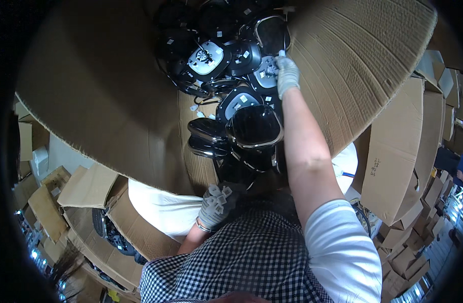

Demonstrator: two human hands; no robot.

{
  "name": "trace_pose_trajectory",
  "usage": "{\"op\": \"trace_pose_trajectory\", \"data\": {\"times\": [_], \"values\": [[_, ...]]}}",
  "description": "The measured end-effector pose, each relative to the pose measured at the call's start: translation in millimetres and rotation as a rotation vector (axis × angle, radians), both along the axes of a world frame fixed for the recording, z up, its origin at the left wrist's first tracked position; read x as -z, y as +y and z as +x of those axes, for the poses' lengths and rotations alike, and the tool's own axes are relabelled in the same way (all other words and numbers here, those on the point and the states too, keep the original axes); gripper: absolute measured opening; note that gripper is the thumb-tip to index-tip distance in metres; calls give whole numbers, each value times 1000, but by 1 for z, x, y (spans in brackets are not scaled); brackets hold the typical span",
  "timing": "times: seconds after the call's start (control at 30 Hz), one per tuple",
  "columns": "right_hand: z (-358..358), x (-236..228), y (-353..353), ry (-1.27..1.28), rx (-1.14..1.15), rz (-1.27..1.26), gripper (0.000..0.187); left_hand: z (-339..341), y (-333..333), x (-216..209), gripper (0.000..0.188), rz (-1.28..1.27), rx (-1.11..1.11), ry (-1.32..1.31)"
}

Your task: Sort and inspect vehicle side mirrors with integrated displays from large cardboard boxes in a warehouse.

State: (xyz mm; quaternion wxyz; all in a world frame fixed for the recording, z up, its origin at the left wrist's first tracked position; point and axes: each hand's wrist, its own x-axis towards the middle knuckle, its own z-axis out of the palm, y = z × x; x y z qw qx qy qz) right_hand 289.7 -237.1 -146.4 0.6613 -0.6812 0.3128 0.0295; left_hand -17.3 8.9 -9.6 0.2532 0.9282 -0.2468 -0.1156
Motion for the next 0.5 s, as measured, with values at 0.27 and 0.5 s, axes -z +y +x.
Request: {"op": "trace_pose_trajectory", "data": {"times": [0.27, 0.5], "values": [[-110, -136, 30, -786, -789, -945, 15, 0, 3, 10, 33, -617, -535, 316], [-198, -203, 46, -370, -1549, -1114, 18, 22, -7, -20, 63, -1617, -874, 445]]}}
